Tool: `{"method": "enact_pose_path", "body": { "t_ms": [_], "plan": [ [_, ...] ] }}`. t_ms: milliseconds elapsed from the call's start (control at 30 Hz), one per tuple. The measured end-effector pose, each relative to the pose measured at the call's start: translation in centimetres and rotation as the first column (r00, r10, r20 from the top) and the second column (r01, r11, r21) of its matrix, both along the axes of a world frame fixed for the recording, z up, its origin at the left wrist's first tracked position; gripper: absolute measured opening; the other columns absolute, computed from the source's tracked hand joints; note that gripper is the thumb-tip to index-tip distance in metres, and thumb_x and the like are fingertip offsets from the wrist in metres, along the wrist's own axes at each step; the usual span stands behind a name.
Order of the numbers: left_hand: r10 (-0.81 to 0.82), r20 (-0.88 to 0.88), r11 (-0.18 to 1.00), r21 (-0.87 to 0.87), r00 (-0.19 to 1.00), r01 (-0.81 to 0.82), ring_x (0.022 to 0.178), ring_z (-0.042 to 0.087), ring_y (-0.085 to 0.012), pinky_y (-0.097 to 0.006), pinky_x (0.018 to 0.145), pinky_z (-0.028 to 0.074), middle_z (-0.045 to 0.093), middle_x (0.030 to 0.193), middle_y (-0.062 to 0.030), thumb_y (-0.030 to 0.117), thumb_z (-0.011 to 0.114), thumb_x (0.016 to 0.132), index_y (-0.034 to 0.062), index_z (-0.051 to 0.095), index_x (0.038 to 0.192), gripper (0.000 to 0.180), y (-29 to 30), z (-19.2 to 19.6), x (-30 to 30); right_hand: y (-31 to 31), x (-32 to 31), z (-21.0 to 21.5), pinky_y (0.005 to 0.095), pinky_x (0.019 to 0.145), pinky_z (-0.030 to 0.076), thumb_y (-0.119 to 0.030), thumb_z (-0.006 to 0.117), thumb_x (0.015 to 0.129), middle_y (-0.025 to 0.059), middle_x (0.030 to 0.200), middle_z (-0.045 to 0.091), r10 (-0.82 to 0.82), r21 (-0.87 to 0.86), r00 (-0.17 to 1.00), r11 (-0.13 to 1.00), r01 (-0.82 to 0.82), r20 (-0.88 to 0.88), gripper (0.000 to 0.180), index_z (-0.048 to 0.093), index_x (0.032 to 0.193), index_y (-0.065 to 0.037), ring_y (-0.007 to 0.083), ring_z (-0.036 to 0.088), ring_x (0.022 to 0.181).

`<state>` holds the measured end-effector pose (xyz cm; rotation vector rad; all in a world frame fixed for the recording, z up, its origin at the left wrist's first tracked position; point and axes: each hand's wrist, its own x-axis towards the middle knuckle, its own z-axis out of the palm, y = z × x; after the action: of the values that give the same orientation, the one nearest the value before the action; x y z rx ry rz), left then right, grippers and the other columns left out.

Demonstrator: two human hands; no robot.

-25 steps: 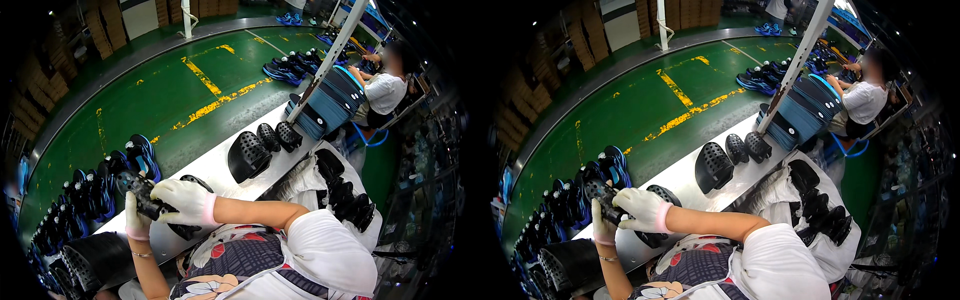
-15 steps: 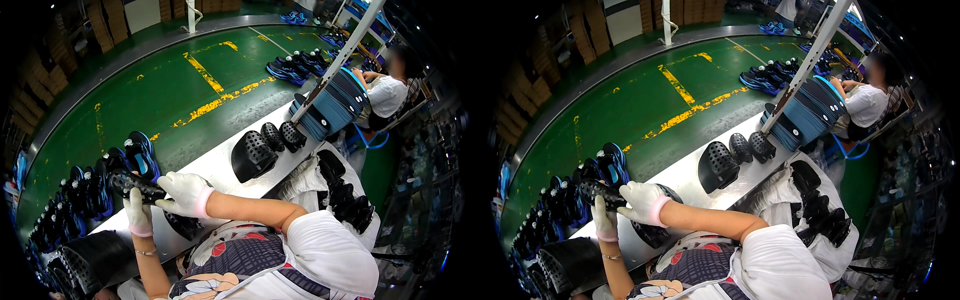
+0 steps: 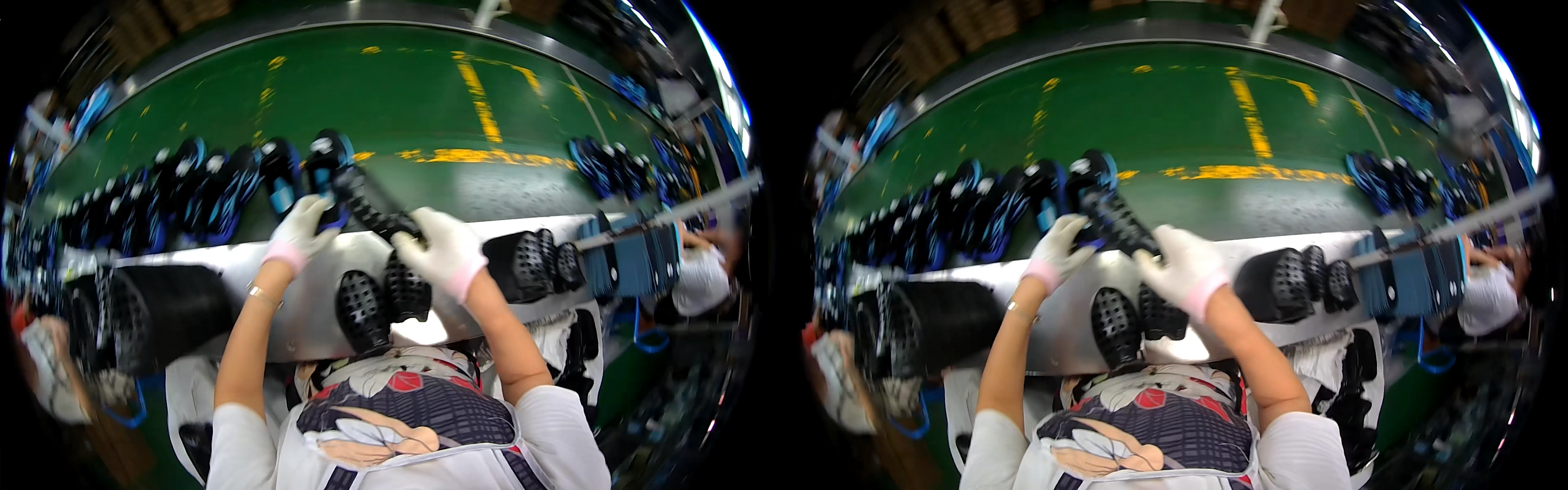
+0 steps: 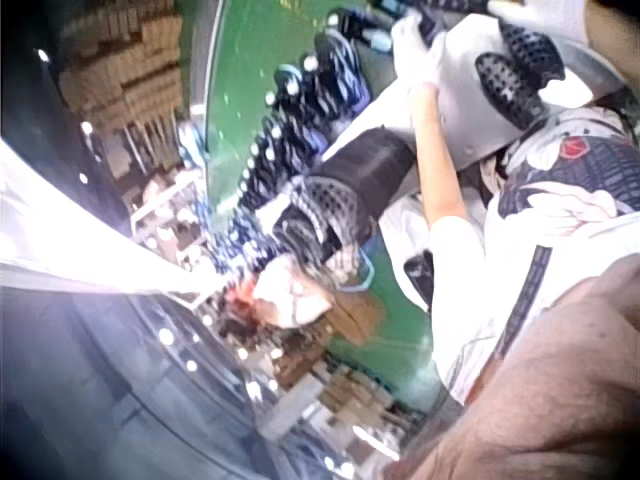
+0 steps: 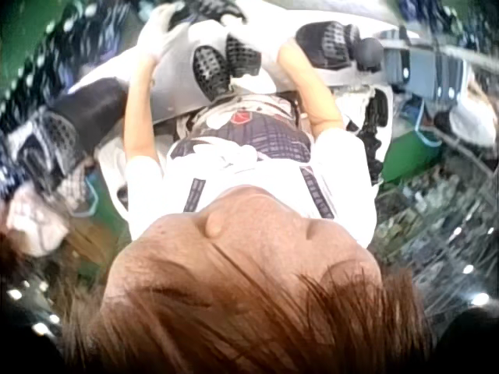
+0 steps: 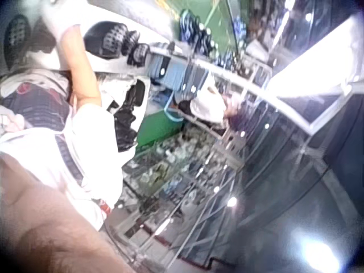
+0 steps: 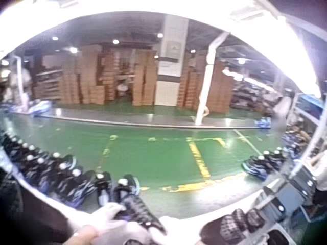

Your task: The person inserts black plastic shoe trees into blue and black athletic shoes on a factory assembly line. They pick up each shoe, place a shoe tree inside, and set the shoe back down on the conveyor belt in a repetitive sequence.

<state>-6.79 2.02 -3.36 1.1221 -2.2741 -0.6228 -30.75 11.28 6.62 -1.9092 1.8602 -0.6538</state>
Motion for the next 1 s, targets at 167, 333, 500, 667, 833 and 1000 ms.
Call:
{"method": "enact_pose_path", "body": {
  "t_ms": [167,333,500,667,833,1000],
  "plan": [
    [0.108,0.022,0.983,0.145,0.994,-0.110,0.098,0.054,-0.0408,-0.044,0.086,0.046,0.055,0.101,-0.0226,0.016,0.057,0.088,0.0004,0.059,0.104,0.023,-1.5,-1.3,-3.1,-2.3,0.2,-0.4,0.0435,0.067,0.050,-0.037,0.060,0.081,0.0149,0.074,0.064,0.053,0.091,0.992,0.995,-0.042,-0.117,0.032,0.059,0.079,-0.006,0.0346,0.063,0.072],
    [0.108,-0.196,0.983,0.165,0.975,-0.076,0.102,0.057,-0.0390,-0.042,0.089,0.047,0.060,0.107,-0.0200,0.019,0.062,0.083,0.0040,0.058,0.109,0.030,-1.7,-3.5,-4.6,-7.0,0.4,-0.4,0.0415,0.070,0.051,-0.041,0.056,0.077,0.0201,0.071,0.064,0.169,0.265,0.970,0.957,-0.119,-0.174,0.041,0.064,0.080,-0.001,0.0358,0.065,0.072],
    [0.086,-0.169,0.984,0.172,0.982,-0.057,0.102,0.056,-0.0388,-0.044,0.088,0.047,0.059,0.109,-0.0184,0.022,0.063,0.084,0.0079,0.060,0.110,0.030,-2.2,-4.0,-4.5,-13.0,1.2,1.1,0.0389,0.068,0.050,-0.043,0.057,0.075,0.0238,0.075,0.063,0.351,0.427,0.902,0.877,-0.222,-0.252,0.048,0.066,0.084,0.003,0.0340,0.063,0.071],
    [0.146,0.049,0.937,0.313,0.988,-0.154,0.103,0.057,-0.0375,-0.044,0.088,0.048,0.059,0.113,-0.0160,0.026,0.063,0.085,0.0087,0.064,0.107,0.028,-2.4,-3.2,-4.3,-16.3,5.7,1.5,0.0390,0.074,0.052,-0.044,0.055,0.075,0.0246,0.080,0.066,0.376,0.477,0.842,0.863,-0.166,-0.388,0.050,0.069,0.088,0.003,0.0357,0.066,0.078],
    [0.071,0.166,0.913,0.387,0.984,-0.131,0.102,0.059,-0.0373,-0.044,0.088,0.049,0.063,0.111,-0.0161,0.033,0.063,0.086,0.0078,0.065,0.107,0.033,-3.4,-2.3,-5.0,-17.0,7.8,-3.6,0.0406,0.084,0.053,-0.039,0.052,0.083,0.0194,0.101,0.068,0.343,0.462,0.787,0.883,-0.084,-0.513,0.042,0.071,0.095,-0.004,0.0346,0.065,0.095],
    [-0.038,0.146,0.941,0.339,0.989,-0.014,0.109,0.059,-0.0353,-0.042,0.092,0.048,0.064,0.117,-0.0166,0.044,0.062,0.085,0.0104,0.064,0.115,0.045,-5.6,-9.8,-2.6,-17.5,11.6,-5.7,0.0410,0.086,0.052,-0.037,0.055,0.088,0.0147,0.110,0.067,0.461,0.485,0.696,0.855,-0.183,-0.551,0.035,0.069,0.108,-0.011,0.0312,0.065,0.101]
  ]
}}
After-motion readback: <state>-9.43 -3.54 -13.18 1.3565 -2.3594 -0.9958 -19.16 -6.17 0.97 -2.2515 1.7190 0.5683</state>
